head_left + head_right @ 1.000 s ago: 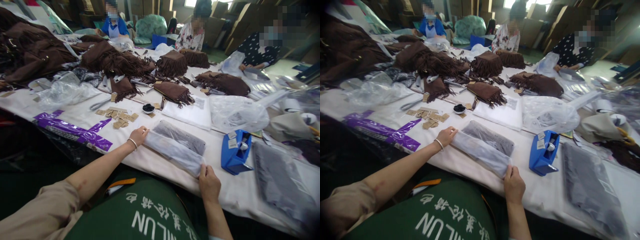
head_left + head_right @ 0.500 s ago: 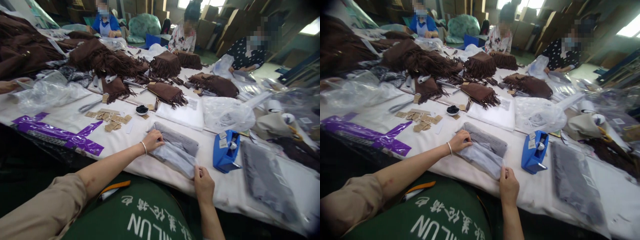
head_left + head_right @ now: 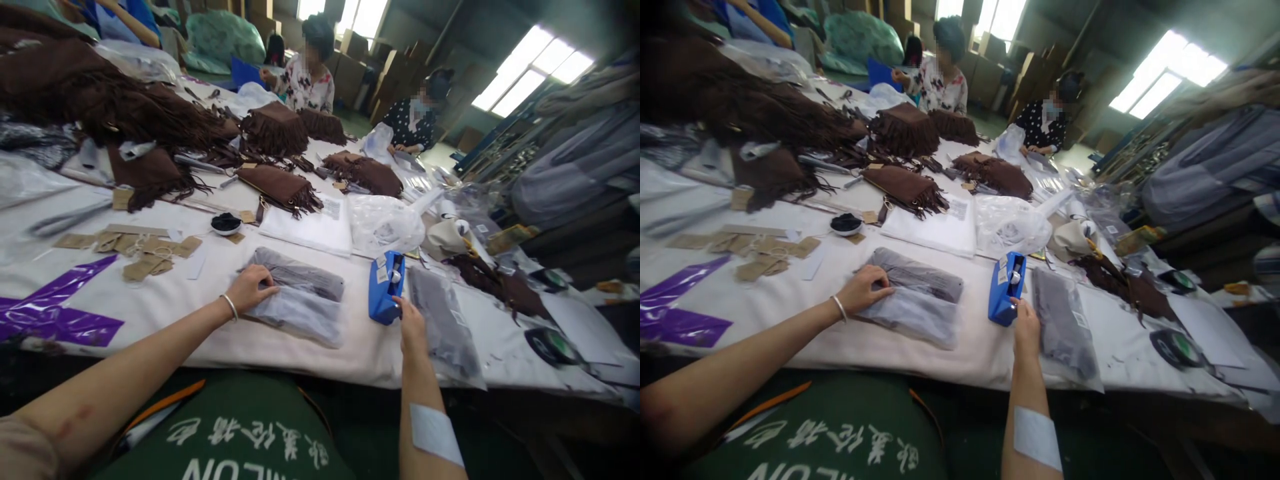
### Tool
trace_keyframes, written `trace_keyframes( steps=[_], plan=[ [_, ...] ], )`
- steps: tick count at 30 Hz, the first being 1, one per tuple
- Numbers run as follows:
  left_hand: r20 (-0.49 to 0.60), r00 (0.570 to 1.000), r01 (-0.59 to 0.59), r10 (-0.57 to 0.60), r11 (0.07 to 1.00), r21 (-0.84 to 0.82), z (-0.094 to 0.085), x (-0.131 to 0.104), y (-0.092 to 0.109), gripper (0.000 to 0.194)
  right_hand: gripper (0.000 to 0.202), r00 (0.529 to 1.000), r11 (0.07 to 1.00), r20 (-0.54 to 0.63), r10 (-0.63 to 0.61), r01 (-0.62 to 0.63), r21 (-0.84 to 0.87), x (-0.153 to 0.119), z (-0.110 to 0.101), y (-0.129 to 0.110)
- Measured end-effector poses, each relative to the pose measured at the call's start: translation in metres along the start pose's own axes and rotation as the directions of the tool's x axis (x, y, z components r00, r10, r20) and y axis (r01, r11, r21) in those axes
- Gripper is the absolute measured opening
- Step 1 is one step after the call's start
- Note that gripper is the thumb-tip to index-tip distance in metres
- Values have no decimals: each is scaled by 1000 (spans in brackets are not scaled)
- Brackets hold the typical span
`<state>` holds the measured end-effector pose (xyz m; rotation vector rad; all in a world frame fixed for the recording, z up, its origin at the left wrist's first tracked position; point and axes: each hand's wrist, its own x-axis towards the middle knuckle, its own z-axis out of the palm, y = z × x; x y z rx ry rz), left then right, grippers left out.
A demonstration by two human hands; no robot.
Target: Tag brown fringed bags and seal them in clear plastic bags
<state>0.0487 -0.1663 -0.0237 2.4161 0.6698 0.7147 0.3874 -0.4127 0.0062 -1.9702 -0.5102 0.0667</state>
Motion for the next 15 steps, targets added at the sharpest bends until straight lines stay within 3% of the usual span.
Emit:
trace_keyframes(
  steps=[8, 12, 15],
  plan=[
    [0, 1000, 23, -23, 1000, 3, 0, 0, 1, 23, 33, 983, 989, -153, -100, 82, -122, -45, -4, 23],
    [3, 1000, 30, -30, 999, -12, 0, 0, 1, 23, 38, 979, 986, -182, -97, 69, -150, -34, -10, 24],
    [11, 1000, 28, -28, 1000, -11, -1, 0, 1, 24, 45, 994, 993, -83, -77, 69, -93, -14, -10, 7]
  ],
)
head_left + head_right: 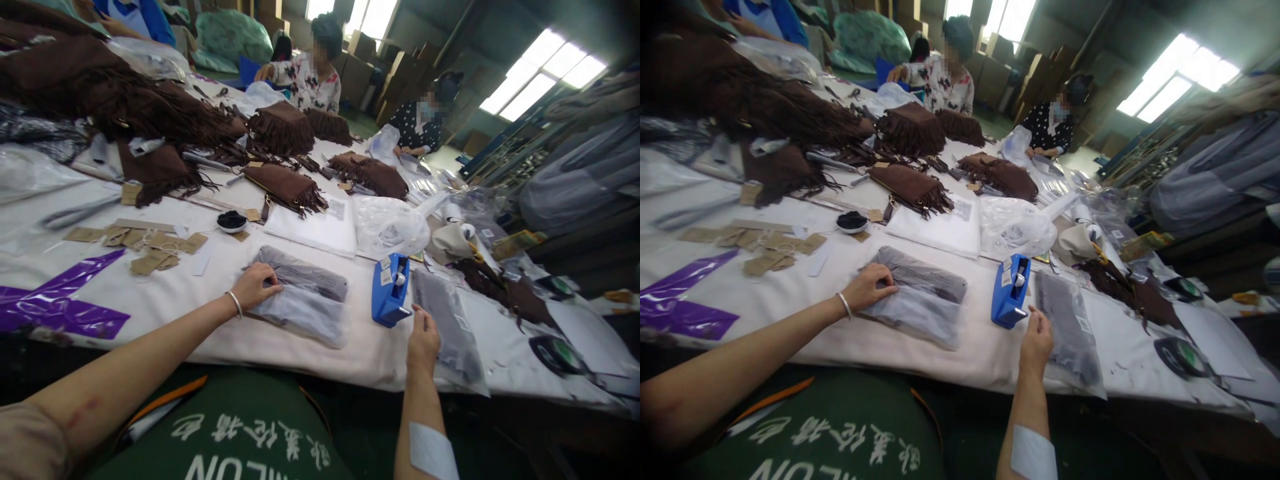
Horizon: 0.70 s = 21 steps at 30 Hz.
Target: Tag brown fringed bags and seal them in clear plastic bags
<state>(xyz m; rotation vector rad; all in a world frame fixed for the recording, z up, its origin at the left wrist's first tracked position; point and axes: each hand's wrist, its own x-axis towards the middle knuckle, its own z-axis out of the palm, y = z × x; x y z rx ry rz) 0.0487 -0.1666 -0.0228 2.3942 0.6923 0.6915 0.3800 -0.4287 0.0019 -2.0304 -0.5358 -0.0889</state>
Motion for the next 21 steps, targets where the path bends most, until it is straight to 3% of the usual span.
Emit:
trace_keyframes(
  steps=[3, 8, 13, 15, 17, 18, 19, 21],
  plan=[
    [-6, 1000, 16, -16, 1000, 0, 0, -1, 0, 24, 54, 989, 997, 143, -23, 11, 83, 6, 4, -17],
    [5, 999, 53, -53, 999, 10, 1, -3, 1, 21, 64, 999, 988, -52, -12, 19, 152, -29, 2, -9],
    [6, 993, 119, -119, 993, 23, 1, -4, 3, 19, 66, 993, 993, -37, 112, -111, 30, -49, -12, 14],
    [10, 991, 132, -132, 991, 22, 0, -4, 3, 19, 66, 998, 999, -13, 54, -54, 0, -51, -13, 5],
    [22, 992, 127, -127, 992, 18, 0, -5, 3, 19, 68, 989, 996, 116, -86, 86, 0, -54, -4, -19],
    [27, 992, 123, -123, 992, 16, 0, -4, 3, 19, 68, 957, 984, 230, -175, 174, 23, -56, 4, -34],
    [30, 992, 121, -121, 993, 14, 0, -4, 2, 19, 68, 894, 963, 362, -265, 262, 59, -57, 16, -52],
    [30, 992, 121, -122, 993, 16, 0, -4, 1, 20, 67, 679, 903, 612, -406, 399, 158, -59, 45, -85]
  ],
)
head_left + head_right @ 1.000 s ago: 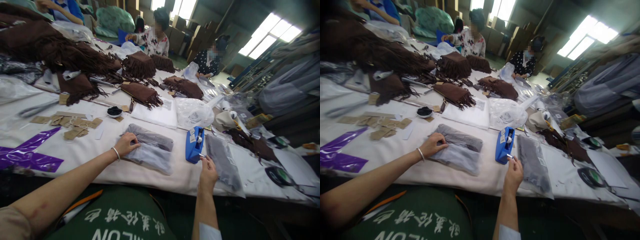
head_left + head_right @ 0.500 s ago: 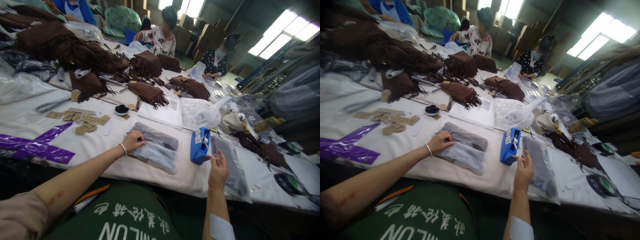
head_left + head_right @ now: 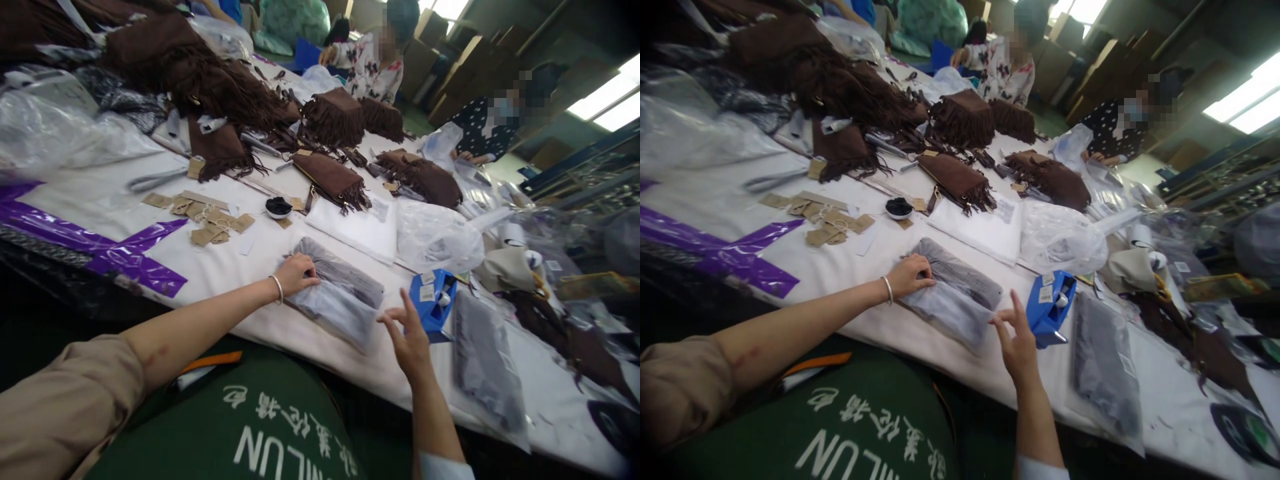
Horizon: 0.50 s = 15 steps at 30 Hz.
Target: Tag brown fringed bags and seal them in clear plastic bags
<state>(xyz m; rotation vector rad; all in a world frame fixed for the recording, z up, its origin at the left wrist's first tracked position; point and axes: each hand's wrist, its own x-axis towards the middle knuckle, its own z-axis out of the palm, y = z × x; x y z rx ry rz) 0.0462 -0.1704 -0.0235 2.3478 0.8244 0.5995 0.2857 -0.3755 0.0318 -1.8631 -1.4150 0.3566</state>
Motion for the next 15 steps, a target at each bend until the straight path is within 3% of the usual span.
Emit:
trace_keyframes(
  steps=[2, 4, 7, 9, 11, 15],
  plan=[
    [-4, 1000, -2, 2, 1000, 11, 0, -1, 0, 20, 65, 955, 983, 260, -141, 167, -80, 31, 21, -17],
    [-10, 1000, -7, 8, 999, 32, 0, -2, 1, 21, 66, 877, 931, 447, -175, 295, -214, 56, 39, -23],
    [-10, 1000, -15, 15, 998, 55, 0, -4, 2, 21, 70, 822, 846, 559, -108, 371, -383, 74, 58, -20],
    [-4, 1000, -16, 16, 998, 55, 0, -5, 3, 20, 72, 831, 823, 551, -73, 363, -438, 76, 63, -15],
    [0, 1000, -13, 13, 999, 50, -1, -5, 3, 20, 75, 869, 817, 492, -44, 315, -484, 76, 62, -10],
    [-4, 1000, -13, 13, 999, 52, -2, -5, 3, 21, 82, 980, 814, 198, 9, 107, -570, 72, 51, -1]
  ],
)
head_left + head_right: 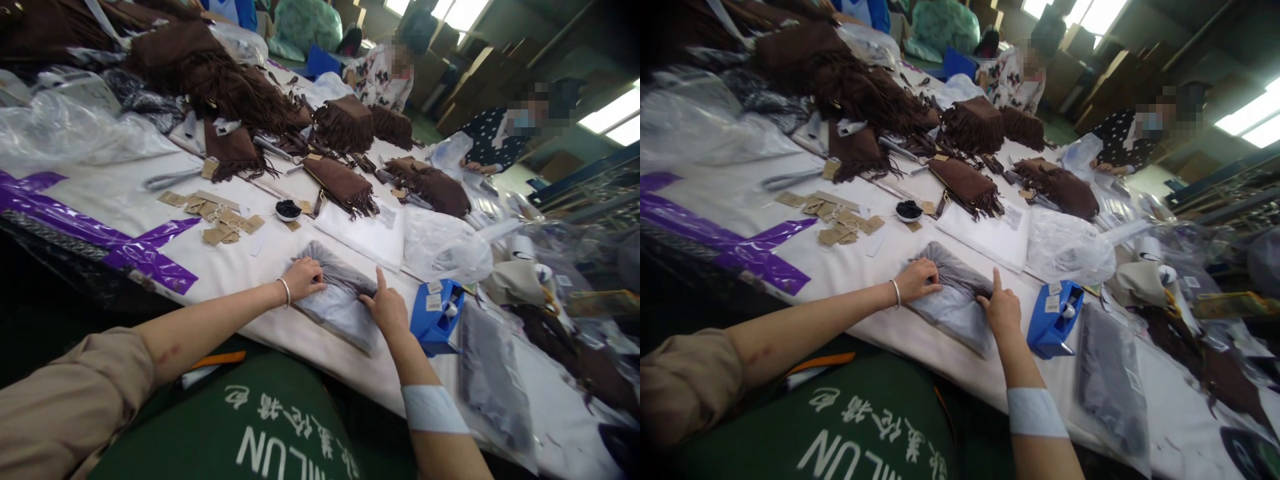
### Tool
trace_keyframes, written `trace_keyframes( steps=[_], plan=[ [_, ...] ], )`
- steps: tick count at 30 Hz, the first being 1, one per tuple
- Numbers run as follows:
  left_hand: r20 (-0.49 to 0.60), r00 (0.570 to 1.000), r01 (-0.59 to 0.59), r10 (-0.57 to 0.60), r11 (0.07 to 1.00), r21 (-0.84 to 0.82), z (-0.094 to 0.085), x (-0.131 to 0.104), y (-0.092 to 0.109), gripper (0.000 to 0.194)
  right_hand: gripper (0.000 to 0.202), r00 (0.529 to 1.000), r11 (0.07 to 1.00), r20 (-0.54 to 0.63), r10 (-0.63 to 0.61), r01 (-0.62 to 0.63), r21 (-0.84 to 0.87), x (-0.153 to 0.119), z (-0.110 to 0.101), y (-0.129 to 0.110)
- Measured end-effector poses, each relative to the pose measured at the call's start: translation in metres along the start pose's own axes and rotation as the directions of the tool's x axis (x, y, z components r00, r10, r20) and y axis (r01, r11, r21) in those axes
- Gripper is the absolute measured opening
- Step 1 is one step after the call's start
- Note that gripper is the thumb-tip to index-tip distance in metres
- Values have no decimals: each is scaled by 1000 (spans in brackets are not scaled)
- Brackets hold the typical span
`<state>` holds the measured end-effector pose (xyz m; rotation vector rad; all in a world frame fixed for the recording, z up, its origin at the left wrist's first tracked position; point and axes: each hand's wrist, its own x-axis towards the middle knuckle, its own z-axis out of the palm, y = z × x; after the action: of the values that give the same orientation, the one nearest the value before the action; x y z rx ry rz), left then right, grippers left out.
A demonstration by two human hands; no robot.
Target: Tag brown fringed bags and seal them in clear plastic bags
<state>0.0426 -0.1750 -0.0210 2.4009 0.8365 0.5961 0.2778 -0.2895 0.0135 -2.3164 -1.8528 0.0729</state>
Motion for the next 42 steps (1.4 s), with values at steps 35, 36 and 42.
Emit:
trace_keyframes(
  steps=[35, 36, 42],
  plan=[
    [-53, 973, 223, -227, 973, -65, -30, -20, -38, 10, 35, 873, 991, 478, -94, 130, -43, 103, 8, -151],
    [-52, 975, 216, -218, 975, -52, -30, -20, -38, 9, 40, 876, 992, 479, -53, 102, -76, 107, 5, -149],
    [-85, 977, 193, -196, 981, -33, -27, -22, -38, 8, 43, 958, 987, 285, -16, 61, -150, 89, -16, -132]
  ],
)
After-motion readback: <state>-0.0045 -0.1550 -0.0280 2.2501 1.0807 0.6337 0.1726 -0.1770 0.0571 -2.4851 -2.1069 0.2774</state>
